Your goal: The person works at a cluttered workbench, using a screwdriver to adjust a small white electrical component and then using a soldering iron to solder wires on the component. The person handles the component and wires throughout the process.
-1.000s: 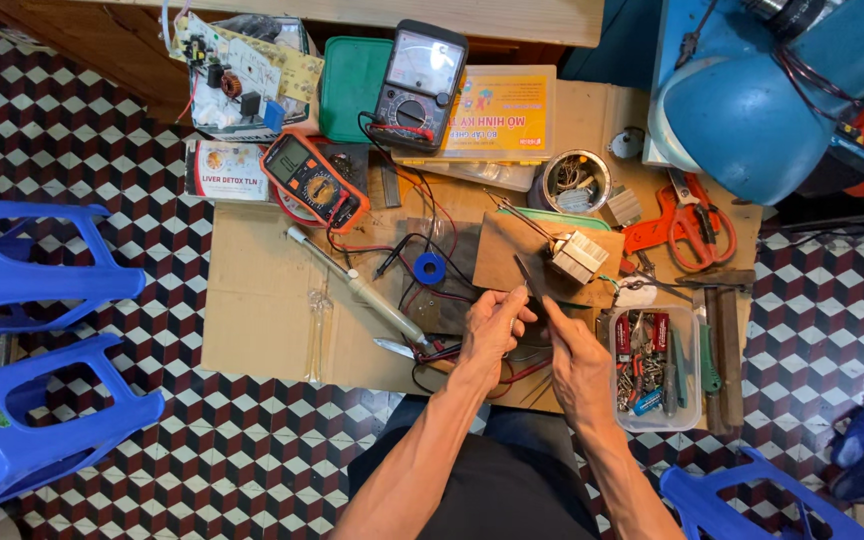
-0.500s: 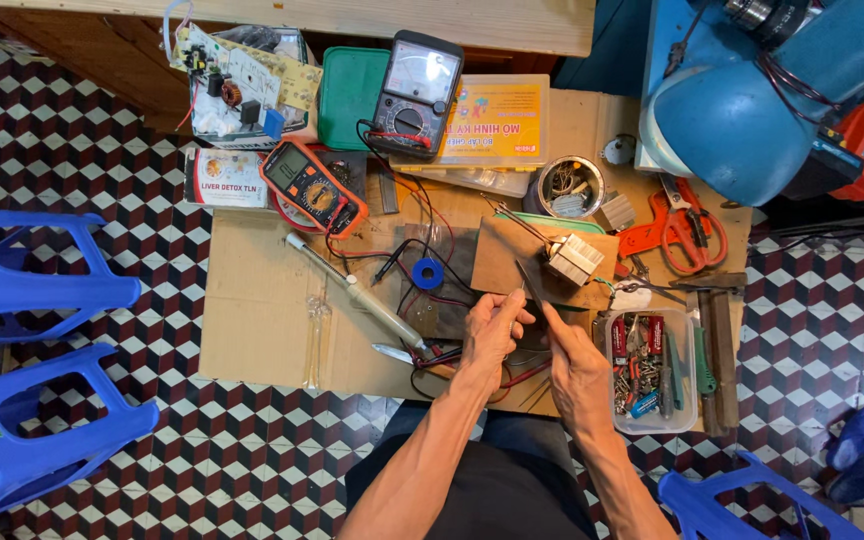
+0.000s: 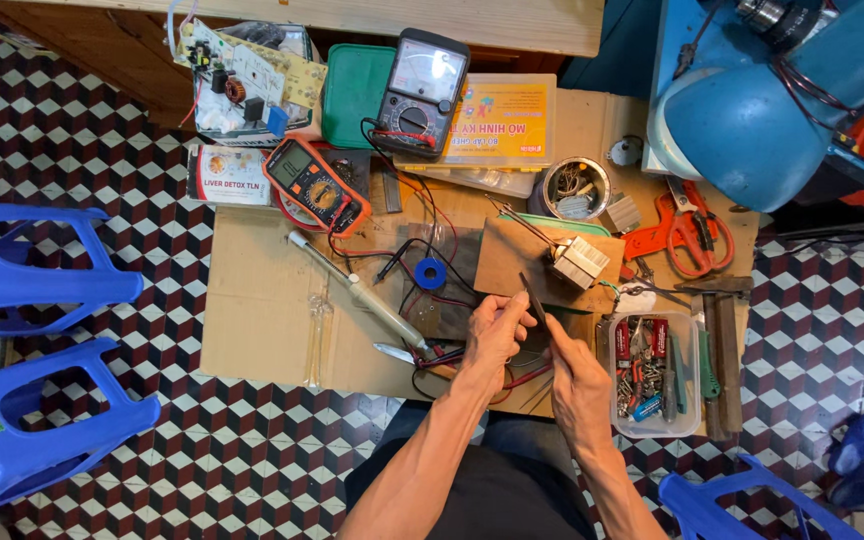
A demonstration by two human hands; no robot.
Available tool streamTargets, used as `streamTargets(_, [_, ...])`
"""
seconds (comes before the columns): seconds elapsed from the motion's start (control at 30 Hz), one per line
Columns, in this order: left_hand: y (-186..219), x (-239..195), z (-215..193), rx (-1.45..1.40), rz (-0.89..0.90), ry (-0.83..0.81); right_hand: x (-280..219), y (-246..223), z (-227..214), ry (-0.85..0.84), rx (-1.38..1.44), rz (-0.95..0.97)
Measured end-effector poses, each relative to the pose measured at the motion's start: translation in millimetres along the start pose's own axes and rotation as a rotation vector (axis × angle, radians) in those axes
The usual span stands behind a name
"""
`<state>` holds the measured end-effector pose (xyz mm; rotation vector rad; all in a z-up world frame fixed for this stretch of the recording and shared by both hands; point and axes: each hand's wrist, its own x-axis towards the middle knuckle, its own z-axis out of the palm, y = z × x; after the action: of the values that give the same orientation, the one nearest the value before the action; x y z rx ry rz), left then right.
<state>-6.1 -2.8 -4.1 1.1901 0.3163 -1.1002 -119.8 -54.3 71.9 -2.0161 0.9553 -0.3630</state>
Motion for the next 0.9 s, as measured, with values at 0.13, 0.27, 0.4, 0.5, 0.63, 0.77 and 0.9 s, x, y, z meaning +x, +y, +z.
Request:
streamTargets(0.13, [-5, 1, 0, 0.021, 0.004, 0.014, 24, 8, 14, 0.017, 0.016, -0.049])
streamTargets(0.27, [-11, 3, 4, 0.093, 0.066, 0.064, 14, 13, 7, 0.033, 0.041, -0.004])
streamTargets(0.4, [-19, 3, 4, 0.112, 0.117, 0.071, 5, 17, -5, 0.042, 0.056, -0.018])
streamTargets(0.5, [-16, -2, 5, 0.158, 0.164, 0.067, 9, 15, -9, 0.020, 0.093, 0.034])
streamTargets(0.63, [-9, -16, 13, 0.283, 0.228, 0.168, 11, 11, -7, 0.006, 0.100, 0.163])
streamTargets(0.77, [1, -24, 23, 0.333, 0.212, 0.216, 7, 13, -7, 0.023, 0.116, 0.144])
streamTargets(0.9, [10, -29, 25, 0.279, 0.109, 0.165, 8, 15, -6, 0.039, 0.139, 0.193])
